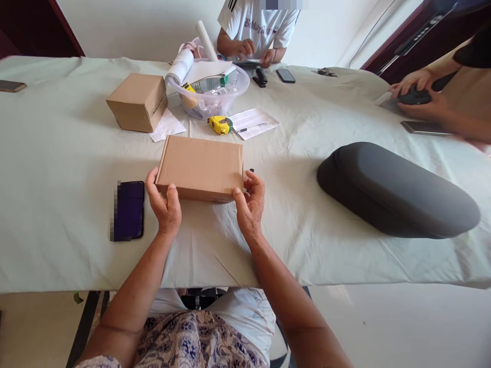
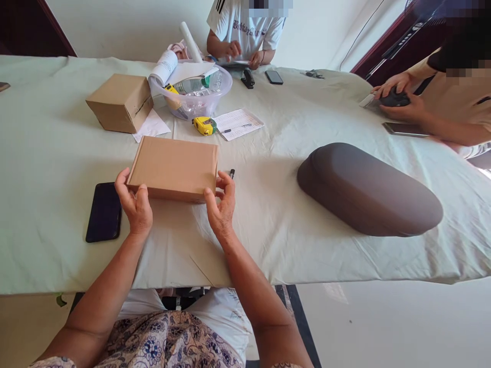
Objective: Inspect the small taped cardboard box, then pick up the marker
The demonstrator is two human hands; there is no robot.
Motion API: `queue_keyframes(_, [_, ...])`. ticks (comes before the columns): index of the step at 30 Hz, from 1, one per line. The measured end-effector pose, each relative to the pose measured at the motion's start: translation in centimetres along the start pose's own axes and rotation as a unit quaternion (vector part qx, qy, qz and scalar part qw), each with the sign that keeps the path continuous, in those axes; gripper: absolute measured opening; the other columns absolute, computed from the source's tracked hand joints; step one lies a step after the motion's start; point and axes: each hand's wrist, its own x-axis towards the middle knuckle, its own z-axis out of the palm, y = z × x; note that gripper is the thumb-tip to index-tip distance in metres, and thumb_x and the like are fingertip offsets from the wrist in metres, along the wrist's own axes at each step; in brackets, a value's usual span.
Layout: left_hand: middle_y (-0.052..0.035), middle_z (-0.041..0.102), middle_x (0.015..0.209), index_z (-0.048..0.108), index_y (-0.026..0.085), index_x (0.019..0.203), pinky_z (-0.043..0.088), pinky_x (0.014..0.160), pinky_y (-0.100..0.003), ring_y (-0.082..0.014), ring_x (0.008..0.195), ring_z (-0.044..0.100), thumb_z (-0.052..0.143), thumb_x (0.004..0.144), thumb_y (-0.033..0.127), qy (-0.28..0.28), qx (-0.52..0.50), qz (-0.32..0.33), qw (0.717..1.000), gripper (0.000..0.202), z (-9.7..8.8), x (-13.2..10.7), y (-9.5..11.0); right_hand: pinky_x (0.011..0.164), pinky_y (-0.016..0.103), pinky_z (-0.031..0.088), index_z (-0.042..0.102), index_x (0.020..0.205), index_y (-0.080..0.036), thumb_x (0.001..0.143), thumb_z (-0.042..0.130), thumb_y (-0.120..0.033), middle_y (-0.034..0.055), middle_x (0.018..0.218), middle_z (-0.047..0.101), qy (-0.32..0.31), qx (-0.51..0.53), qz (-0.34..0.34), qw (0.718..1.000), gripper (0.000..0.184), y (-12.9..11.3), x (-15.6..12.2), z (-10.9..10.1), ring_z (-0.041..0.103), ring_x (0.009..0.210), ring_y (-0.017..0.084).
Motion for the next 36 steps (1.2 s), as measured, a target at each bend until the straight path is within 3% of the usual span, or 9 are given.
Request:
queue_keyframes(6, [-0.0138,0.058,0.128,0.047,0.019,0.124,0.047,0.109,-0.040,-0.0243,0.121,0.060,0.063,0.085,0.039,0.017,-0.039,-0.071,0.997,0.047,-0.1,0.9,-1.0,0.069,0.030,0.050,0.046,0.148,-0.031,0.085,0.063,-0.042,-0.0006,0.094,0.055,-0.038,0.034,0.052,0.997,0.066,-0.2,0.4,-0.1,0.054,0.076,0.013])
queue_keyframes(10, [-0.0185,0.058,0.135,0.043,0.017,0.134,0.046,0.113,-0.044,-0.0279,0.127,0.059,0.067,0.084,0.056,-0.031,-0.016,-0.072,0.997,0.068,-0.1,0.8,-1.1,0.066,0.030,0.047,0.055,0.143,-0.028,0.086,0.064,-0.043,-0.0041,0.075,0.047,-0.060,0.021,0.037,0.997,0.060,-0.4,0.4,-0.3,0.047,0.067,0.013])
queue_keyframes(15, [-0.0236,0.031,0.165,0.030,0.016,0.158,0.025,0.129,-0.050,-0.0320,0.157,0.029,0.049,0.095,0.065,-0.072,0.098,-0.010,0.993,0.082,-0.1,0.6,-0.6,0.063,0.030,0.050,0.071,0.118,-0.024,0.090,0.061,-0.047,-0.0007,0.076,0.056,-0.073,-0.014,-0.007,0.997,0.037,-0.6,0.1,-0.1,0.051,0.067,0.014])
queue_keyframes(20, [-0.0169,0.013,0.174,0.048,0.022,0.153,0.017,0.129,-0.058,-0.0359,0.163,0.009,0.043,0.098,0.064,-0.129,0.117,0.022,0.985,0.069,0.1,-0.2,-0.2,0.061,0.032,0.053,0.070,0.119,-0.024,0.092,0.060,-0.053,-0.0012,0.073,0.058,-0.079,-0.011,-0.024,0.997,0.041,-0.2,-0.3,0.1,0.055,0.063,0.014])
queue_keyframes(24, [-0.0177,0.001,0.175,0.046,0.022,0.155,0.016,0.128,-0.061,-0.0392,0.163,0.000,0.047,0.096,0.065,-0.177,0.114,0.062,0.976,0.073,0.2,-1.0,0.1,0.059,0.032,0.053,0.068,0.122,-0.023,0.089,0.064,-0.058,-0.0020,0.070,0.058,-0.123,0.007,-0.039,0.992,0.049,-0.2,-0.7,0.4,0.056,0.061,0.014])
queue_keyframes(26, [-0.0189,-0.003,0.175,0.046,0.022,0.155,0.019,0.128,-0.060,-0.0398,0.163,0.001,0.047,0.096,0.066,-0.229,0.098,0.090,0.964,0.074,0.3,-1.5,0.3,0.060,0.033,0.053,0.066,0.125,-0.024,0.087,0.067,-0.059,-0.0014,0.071,0.062,-0.167,0.008,-0.046,0.985,0.051,-0.4,-1.0,0.7,0.057,0.061,0.014])
queue_keyframes(29, [-0.0203,0.004,0.174,0.048,0.022,0.153,0.026,0.126,-0.057,-0.0378,0.162,0.012,0.043,0.097,0.065,-0.278,0.076,0.100,0.952,0.070,0.3,-2.0,0.5,0.061,0.033,0.054,0.066,0.124,-0.026,0.089,0.066,-0.057,-0.0024,0.069,0.064,-0.204,-0.001,-0.049,0.978,0.047,-0.7,-1.6,1.2,0.059,0.059,0.014])
queue_keyframes(32, [-0.0222,0.012,0.172,0.053,0.021,0.148,0.031,0.124,-0.056,-0.0373,0.160,0.022,0.041,0.098,0.066,-0.273,0.081,0.105,0.953,0.068,0.3,-2.1,0.8,0.058,0.030,0.050,0.068,0.118,-0.026,0.089,0.067,-0.055,-0.0047,0.063,0.062,-0.194,-0.006,-0.046,0.980,0.041,-0.6,-1.6,1.3,0.056,0.055,0.012])
queue_keyframes(36, [-0.0255,0.020,0.169,0.057,0.019,0.142,0.039,0.118,-0.057,-0.0408,0.157,0.029,0.054,0.089,0.073,-0.259,0.107,0.119,0.952,0.076,0.3,-1.8,1.2,0.057,0.028,0.049,0.066,0.118,-0.026,0.082,0.074,-0.059,-0.0071,0.061,0.062,-0.134,-0.020,-0.011,0.991,0.049,0.0,-0.9,1.0,0.055,0.053,0.011])
